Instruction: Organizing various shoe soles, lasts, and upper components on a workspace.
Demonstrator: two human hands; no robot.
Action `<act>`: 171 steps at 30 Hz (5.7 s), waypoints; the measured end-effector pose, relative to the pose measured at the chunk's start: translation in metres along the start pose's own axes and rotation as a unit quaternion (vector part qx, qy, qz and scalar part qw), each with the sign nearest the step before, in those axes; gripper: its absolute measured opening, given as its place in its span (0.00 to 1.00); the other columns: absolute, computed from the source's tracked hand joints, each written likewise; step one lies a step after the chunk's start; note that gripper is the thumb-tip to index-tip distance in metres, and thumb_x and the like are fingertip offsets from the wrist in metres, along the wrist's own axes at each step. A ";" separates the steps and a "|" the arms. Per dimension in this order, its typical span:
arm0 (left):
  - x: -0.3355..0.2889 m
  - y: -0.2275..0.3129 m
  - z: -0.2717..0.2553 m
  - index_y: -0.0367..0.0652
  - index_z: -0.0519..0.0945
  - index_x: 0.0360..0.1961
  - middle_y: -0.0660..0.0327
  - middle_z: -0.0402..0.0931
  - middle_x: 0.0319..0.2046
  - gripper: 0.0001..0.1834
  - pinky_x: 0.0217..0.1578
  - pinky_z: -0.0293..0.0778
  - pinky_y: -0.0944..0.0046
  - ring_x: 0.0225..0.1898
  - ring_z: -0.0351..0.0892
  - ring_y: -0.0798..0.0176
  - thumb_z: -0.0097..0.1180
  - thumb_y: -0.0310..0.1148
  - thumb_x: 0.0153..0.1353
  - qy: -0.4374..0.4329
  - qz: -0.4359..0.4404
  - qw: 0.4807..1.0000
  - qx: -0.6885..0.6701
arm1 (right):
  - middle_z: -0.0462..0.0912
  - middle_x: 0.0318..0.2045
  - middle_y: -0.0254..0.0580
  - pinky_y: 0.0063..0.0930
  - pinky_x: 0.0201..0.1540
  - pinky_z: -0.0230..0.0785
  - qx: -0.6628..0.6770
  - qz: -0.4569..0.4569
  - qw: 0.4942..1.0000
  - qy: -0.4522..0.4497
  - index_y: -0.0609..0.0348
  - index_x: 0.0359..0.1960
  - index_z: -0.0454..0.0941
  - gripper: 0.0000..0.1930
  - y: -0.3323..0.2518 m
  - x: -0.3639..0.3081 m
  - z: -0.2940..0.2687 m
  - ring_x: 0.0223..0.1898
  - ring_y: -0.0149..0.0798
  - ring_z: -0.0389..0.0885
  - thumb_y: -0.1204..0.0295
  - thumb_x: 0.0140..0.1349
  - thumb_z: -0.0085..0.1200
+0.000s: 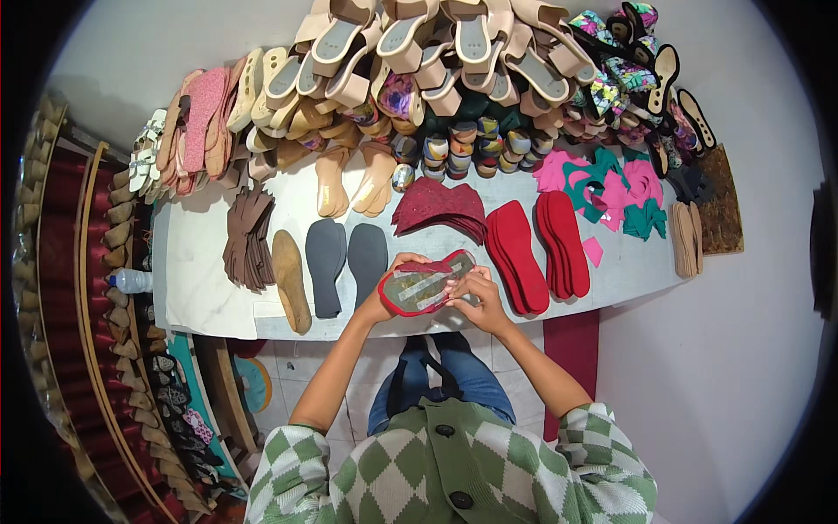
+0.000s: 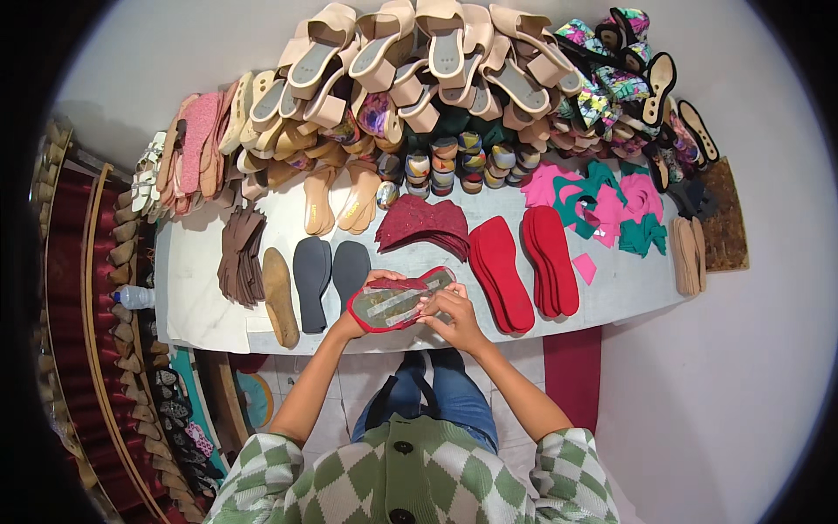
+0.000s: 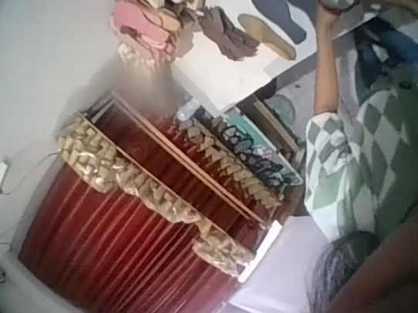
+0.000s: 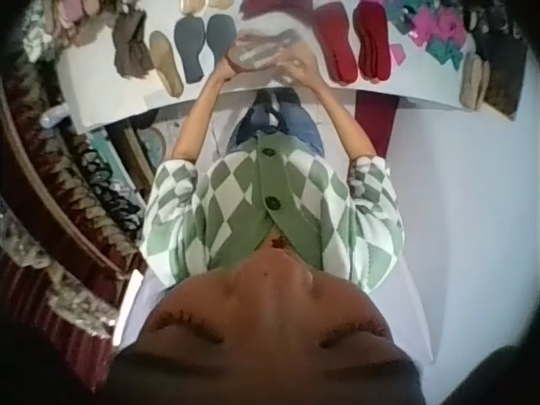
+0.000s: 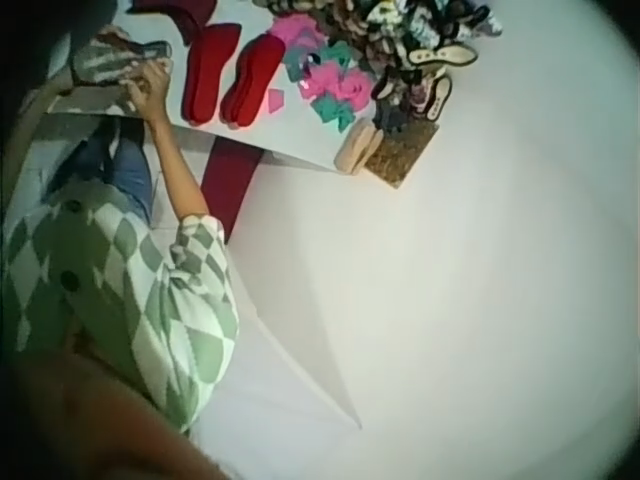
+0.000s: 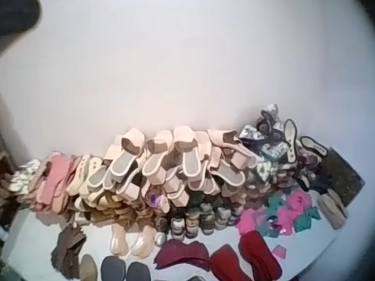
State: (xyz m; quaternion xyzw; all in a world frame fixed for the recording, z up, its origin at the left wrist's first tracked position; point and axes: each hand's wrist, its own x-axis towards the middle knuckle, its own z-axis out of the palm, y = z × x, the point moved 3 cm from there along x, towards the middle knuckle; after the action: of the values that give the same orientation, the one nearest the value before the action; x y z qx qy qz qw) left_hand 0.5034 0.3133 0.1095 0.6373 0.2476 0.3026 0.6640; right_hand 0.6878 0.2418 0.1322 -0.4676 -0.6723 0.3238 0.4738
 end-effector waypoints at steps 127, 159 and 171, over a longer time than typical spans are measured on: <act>0.048 0.010 0.040 0.41 0.55 0.62 0.54 0.61 0.57 0.36 0.59 0.56 0.59 0.60 0.59 0.58 0.59 0.31 0.55 0.140 -0.025 0.989 -0.032 | 0.67 0.53 0.45 0.31 0.53 0.64 0.086 0.133 0.987 0.003 0.63 0.61 0.53 0.45 0.068 0.020 -0.024 0.51 0.38 0.70 0.63 0.45 0.68; 0.050 0.014 0.022 0.38 0.70 0.42 0.63 0.72 0.38 0.14 0.42 0.68 0.68 0.44 0.71 0.70 0.54 0.34 0.60 0.189 -0.012 0.978 0.091 | 0.66 0.18 0.25 0.29 0.25 0.56 0.116 0.168 0.979 0.022 0.68 0.33 0.72 0.22 0.060 0.057 -0.042 0.24 0.25 0.63 0.56 0.68 0.39; 0.034 -0.031 0.039 0.45 0.49 0.65 0.54 0.57 0.59 0.38 0.56 0.61 0.61 0.57 0.63 0.59 0.55 0.39 0.59 0.099 -0.116 0.980 -0.125 | 0.76 0.29 0.32 0.23 0.39 0.65 0.116 0.255 0.957 0.070 0.64 0.43 0.74 0.20 0.092 0.048 -0.032 0.33 0.27 0.71 0.57 0.66 0.42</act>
State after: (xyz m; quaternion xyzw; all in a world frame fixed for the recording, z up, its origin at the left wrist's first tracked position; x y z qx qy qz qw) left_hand 0.5579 0.3106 0.0831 0.4834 0.3446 0.3136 0.7411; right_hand 0.7425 0.3187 0.0782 -0.5866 -0.4540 0.4760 0.4725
